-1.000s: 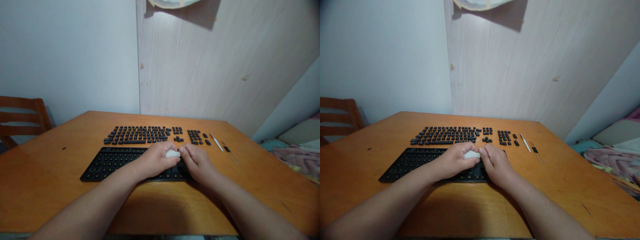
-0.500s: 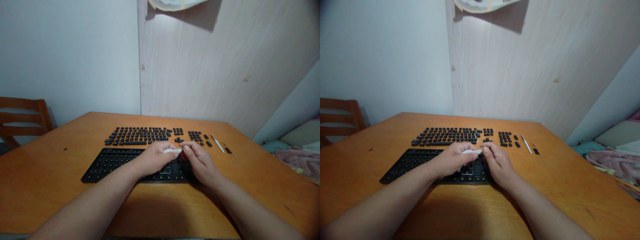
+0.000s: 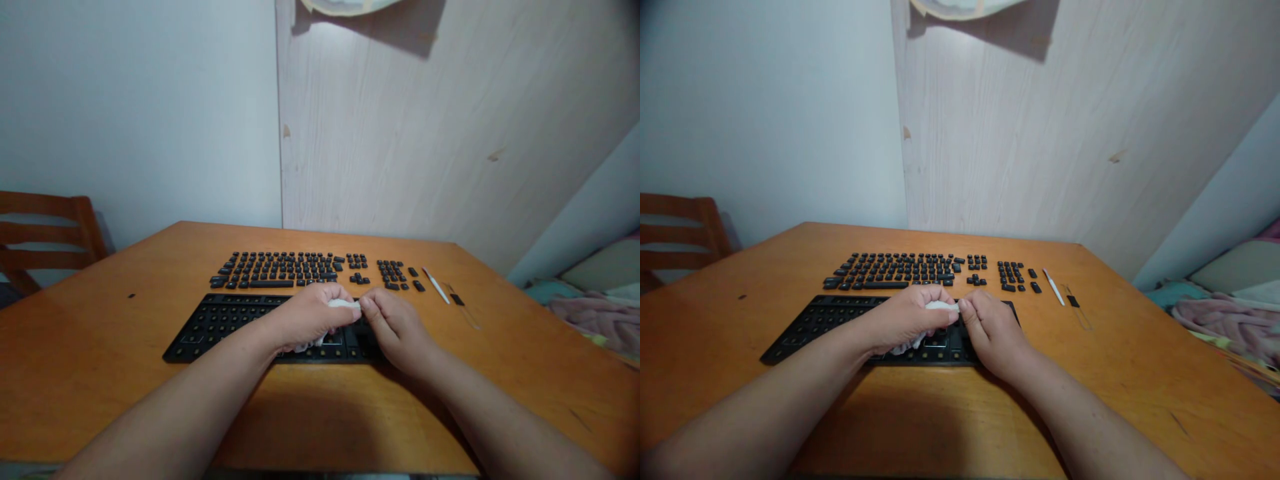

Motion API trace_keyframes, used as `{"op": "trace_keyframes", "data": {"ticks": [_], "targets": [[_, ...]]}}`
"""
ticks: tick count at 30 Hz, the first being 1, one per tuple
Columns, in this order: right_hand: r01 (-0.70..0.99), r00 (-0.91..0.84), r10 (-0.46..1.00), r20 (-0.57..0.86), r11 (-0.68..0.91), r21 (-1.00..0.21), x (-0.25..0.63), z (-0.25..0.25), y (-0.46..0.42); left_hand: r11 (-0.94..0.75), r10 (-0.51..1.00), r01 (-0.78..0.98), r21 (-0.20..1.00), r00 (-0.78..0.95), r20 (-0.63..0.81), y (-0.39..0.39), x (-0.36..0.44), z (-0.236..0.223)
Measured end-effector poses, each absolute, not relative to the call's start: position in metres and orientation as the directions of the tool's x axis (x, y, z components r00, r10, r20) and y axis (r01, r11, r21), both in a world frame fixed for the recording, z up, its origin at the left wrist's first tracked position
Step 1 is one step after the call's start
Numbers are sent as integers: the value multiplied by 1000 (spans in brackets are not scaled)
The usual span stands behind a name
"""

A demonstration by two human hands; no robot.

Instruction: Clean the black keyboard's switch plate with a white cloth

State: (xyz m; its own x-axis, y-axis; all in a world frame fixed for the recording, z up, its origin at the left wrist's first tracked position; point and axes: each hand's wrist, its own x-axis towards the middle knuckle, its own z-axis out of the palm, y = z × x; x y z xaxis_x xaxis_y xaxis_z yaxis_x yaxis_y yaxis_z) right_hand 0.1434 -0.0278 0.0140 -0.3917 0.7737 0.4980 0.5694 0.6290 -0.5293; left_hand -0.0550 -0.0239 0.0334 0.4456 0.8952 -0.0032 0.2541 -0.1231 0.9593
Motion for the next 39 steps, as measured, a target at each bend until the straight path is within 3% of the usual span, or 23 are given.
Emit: {"op": "trace_keyframes", "data": {"ticks": [2,5,7,9,11,15,18,20,24,27,30,33,36,39], "targets": [[506,-336,840,426,542,-671,141,11,-26,-311,887,336,889,439,144,-23,-55,32],[252,-329,923,201,291,-923,138,5,-23,-612,774,418,671,492,400,-22,-56,31],[92,-360,931,60,99,-991,137,2,-22,-712,697,435,551,531,482,-23,-56,32],[24,-380,925,12,23,-999,136,1,-21,-712,697,430,555,528,485,-23,-56,32],[39,-377,925,34,53,-998,137,2,-21,-627,766,409,663,479,428,-24,-55,32],[263,-319,923,215,304,-916,141,6,-22,-316,915,323,892,354,196,-22,-53,30],[461,-342,831,438,555,-693,145,8,-25,-113,952,214,970,303,44,-20,-53,28],[510,-407,755,514,654,-559,146,10,-26,-27,948,125,992,317,-15,-19,-53,29],[509,-516,684,516,729,-457,145,15,-27,118,917,9,993,382,-113,-19,-53,32],[542,-535,700,473,714,-442,144,16,-27,156,893,37,987,421,-157,-19,-54,33],[562,-507,742,439,671,-484,145,15,-28,39,908,128,991,410,-89,-19,-57,33],[507,-450,808,380,582,-636,145,12,-28,-103,916,232,967,401,1,-18,-61,33],[342,-425,867,259,419,-841,144,9,-26,-288,882,288,913,452,135,-17,-64,35],[122,-433,891,133,204,-971,141,6,-24,-534,805,347,771,488,337,-16,-64,36]]}}
